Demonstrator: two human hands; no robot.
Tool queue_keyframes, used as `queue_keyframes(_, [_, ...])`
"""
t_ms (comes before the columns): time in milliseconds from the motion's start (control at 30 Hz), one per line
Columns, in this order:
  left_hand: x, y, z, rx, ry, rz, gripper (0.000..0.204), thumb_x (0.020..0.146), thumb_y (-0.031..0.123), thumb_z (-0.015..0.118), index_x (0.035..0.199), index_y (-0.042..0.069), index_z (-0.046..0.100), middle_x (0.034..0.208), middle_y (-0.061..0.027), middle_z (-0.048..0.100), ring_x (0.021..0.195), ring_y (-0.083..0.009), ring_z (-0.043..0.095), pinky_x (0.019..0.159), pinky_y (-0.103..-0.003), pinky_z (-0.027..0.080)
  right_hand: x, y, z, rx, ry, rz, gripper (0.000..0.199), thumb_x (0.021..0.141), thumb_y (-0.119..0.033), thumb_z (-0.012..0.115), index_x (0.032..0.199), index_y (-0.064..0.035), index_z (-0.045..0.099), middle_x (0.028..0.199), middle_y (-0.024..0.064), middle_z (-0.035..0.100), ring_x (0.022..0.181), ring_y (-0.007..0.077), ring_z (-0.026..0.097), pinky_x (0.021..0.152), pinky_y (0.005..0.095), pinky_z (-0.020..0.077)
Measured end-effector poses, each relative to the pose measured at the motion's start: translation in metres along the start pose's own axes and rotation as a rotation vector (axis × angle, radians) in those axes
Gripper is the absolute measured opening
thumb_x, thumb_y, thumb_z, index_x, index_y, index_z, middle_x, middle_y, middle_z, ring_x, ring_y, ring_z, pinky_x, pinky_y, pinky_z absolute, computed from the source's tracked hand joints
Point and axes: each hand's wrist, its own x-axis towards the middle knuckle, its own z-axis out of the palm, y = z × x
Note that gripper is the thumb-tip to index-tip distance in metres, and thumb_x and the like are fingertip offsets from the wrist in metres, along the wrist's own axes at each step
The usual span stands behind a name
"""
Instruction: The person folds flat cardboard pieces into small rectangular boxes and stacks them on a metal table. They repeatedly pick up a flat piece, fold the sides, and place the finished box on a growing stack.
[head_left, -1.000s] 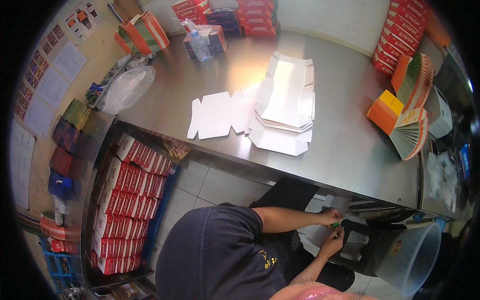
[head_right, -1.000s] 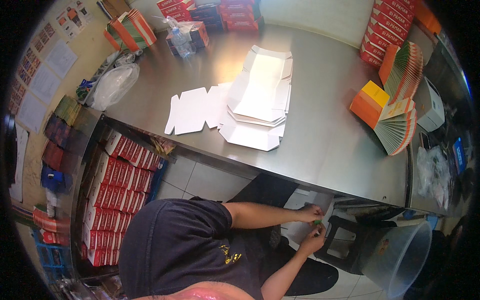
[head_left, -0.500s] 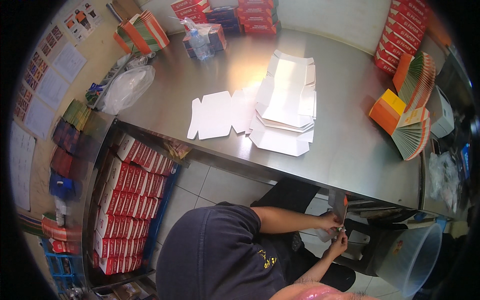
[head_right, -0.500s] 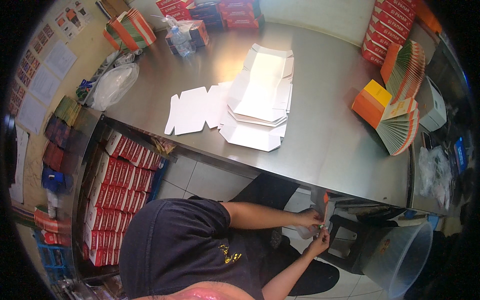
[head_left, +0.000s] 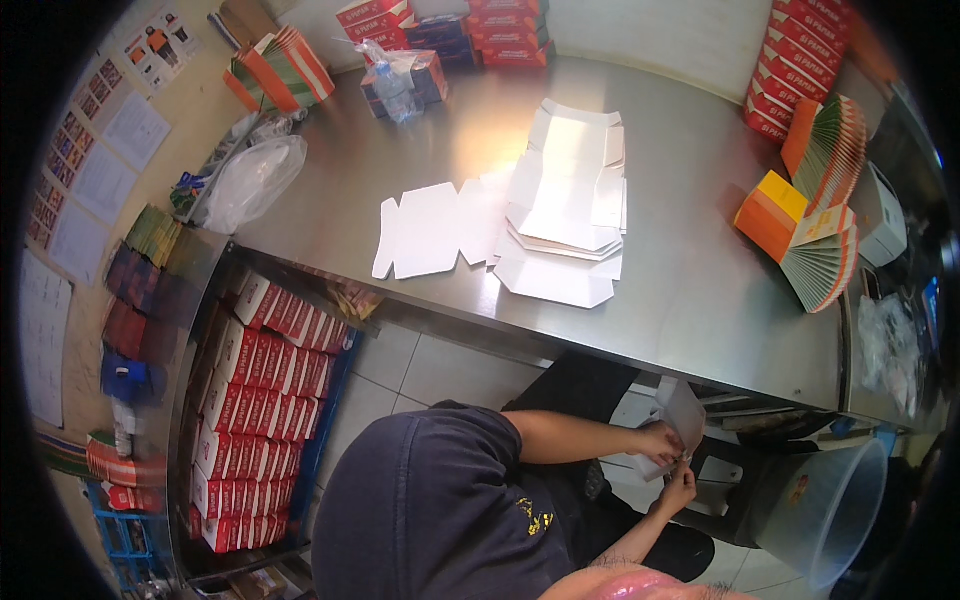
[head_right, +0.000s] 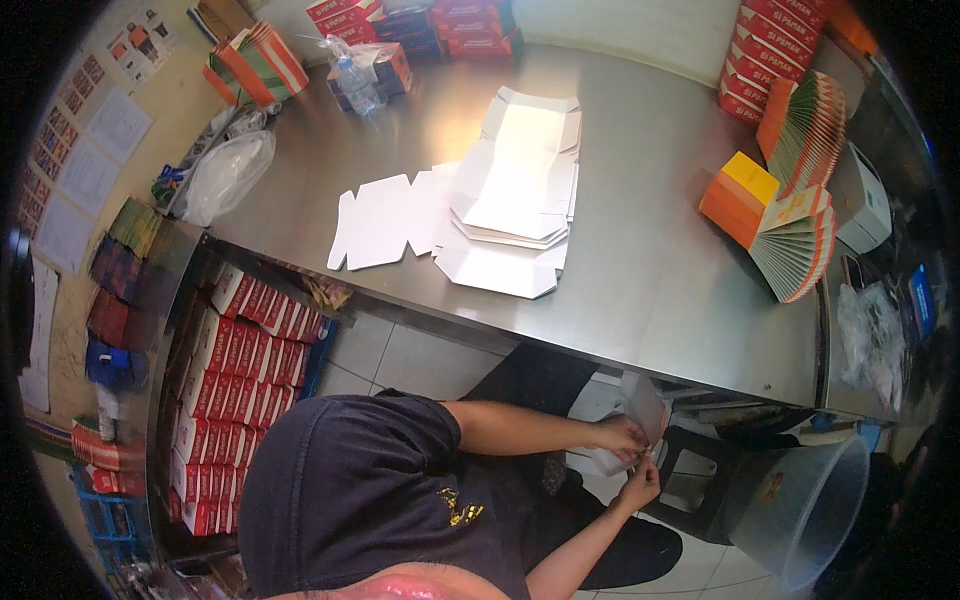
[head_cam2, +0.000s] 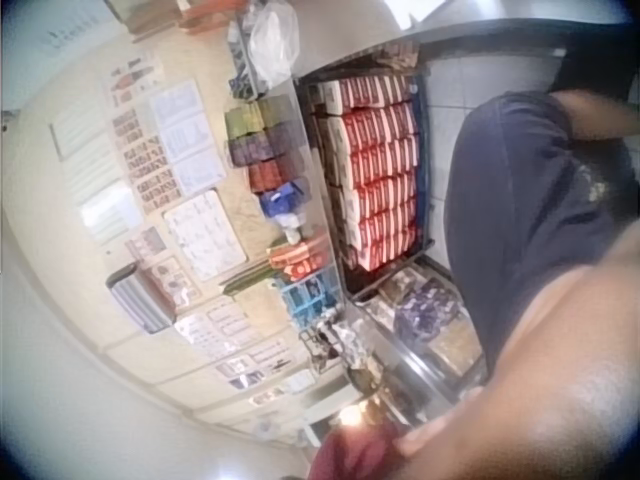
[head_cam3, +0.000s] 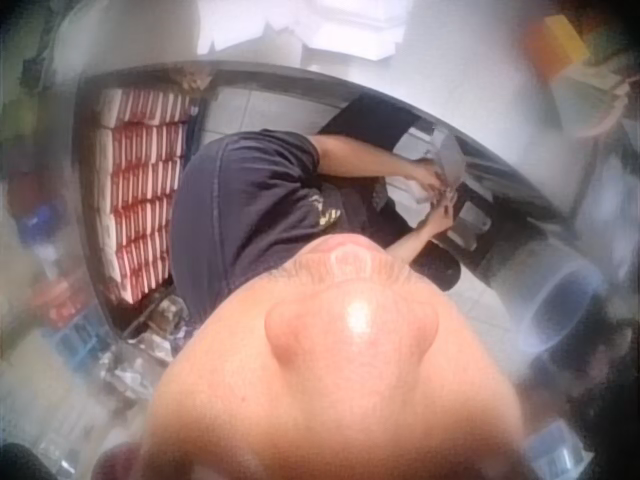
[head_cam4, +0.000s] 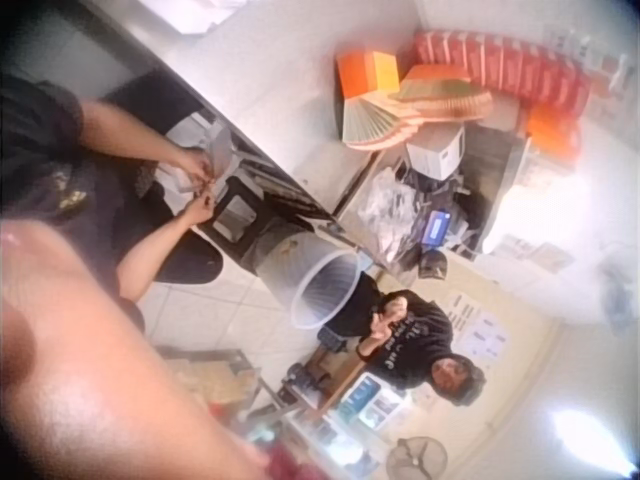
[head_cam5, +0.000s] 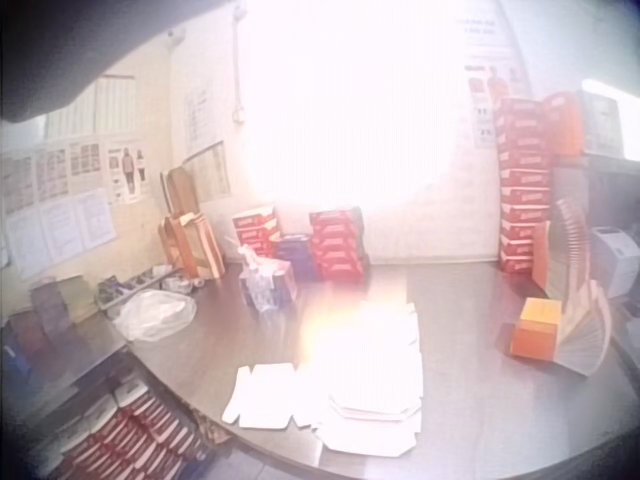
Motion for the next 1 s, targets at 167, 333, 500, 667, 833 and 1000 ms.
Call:
queue_keyframes(167, [-0.002, 0.005, 0.0, 0.87, 0.057, 0.316, 0.013, 0.085, 0.009, 0.069, 0.097, 0.004, 0.072, 0.087, -0.0123, 0.073, 0.083, -0.0242, 0.072, 0.073, -0.038, 0.058, -0.008, -0.014, 0.011, -0.527, 0.134, -0.11, 0.037, 0.094, -0.032, 0.073, 0.089, 0.0043, 0.067, 0.081, 0.012, 0.068, 0.073, 0.0191, 0.061, 0.07, 0.0349, 0.0514])
queue_keyframes(333, [0.012, -0.025, 0.003, 0.626, 0.184, 0.35, 0.006, 0.081, 0.005, 0.067, 0.087, 0.004, 0.067, 0.086, -0.0155, 0.072, 0.081, -0.0317, 0.07, 0.07, -0.044, 0.054, -0.013, -0.022, 0.019, -0.476, 0.153, -0.225, 0.042, 0.095, -0.03, 0.069, 0.108, 0.0095, 0.07, 0.1, 0.027, 0.073, 0.09, 0.0388, 0.072, 0.08, 0.0478, 0.053])
queue_keyframes(500, [-0.013, 0.018, 0.009, 0.678, 0.205, 0.529, 0.025, 0.081, 0.006, 0.07, 0.101, 0.007, 0.057, 0.094, -0.012, 0.065, 0.092, -0.0333, 0.066, 0.078, -0.043, 0.052, -0.006, -0.013, 0.005, -0.73, 0.216, -0.258, 0.036, 0.096, -0.023, 0.066, 0.109, 0.0099, 0.069, 0.104, 0.0297, 0.071, 0.099, 0.0472, 0.068, 0.083, 0.0512, 0.0524])
queue_keyframes(667, [-0.026, 0.059, -0.002, 0.918, 0.544, 0.617, 0.03, 0.081, 0.009, 0.073, 0.103, 0.007, 0.052, 0.101, -0.0138, 0.056, 0.103, -0.0318, 0.06, 0.087, -0.043, 0.049, -0.002, -0.016, -0.014, -0.693, 0.18, -0.233, 0.038, 0.096, -0.025, 0.066, 0.11, 0.0101, 0.068, 0.107, 0.0304, 0.07, 0.099, 0.0479, 0.067, 0.085, 0.0511, 0.052])
queue_keyframes(833, [0.025, 0.023, -0.04, 0.51, 0.167, 0.129, 0.034, 0.089, 0.02, 0.064, 0.119, 0.004, 0.067, 0.112, -0.018, 0.07, 0.109, -0.0258, 0.067, 0.093, -0.039, 0.052, 0.001, -0.019, -0.024, -0.638, 0.138, -0.17, 0.043, 0.096, -0.031, 0.066, 0.106, 0.0101, 0.07, 0.103, 0.0307, 0.071, 0.098, 0.0462, 0.068, 0.084, 0.0502, 0.0517])
queue_keyframes(1000, [0.005, 0.051, -0.024, 0.361, 0.156, -0.095, 0.026, 0.089, 0.018, 0.064, 0.109, 0.003, 0.069, 0.105, -0.0152, 0.071, 0.098, -0.0225, 0.068, 0.084, -0.038, 0.053, 0.01, -0.009, -0.039, -0.825, 0.283, -0.065, 0.049, 0.095, -0.042, 0.067, 0.098, 0.0064, 0.072, 0.091, 0.0231, 0.072, 0.079, 0.0393, 0.068, 0.073, 0.0478, 0.0515])
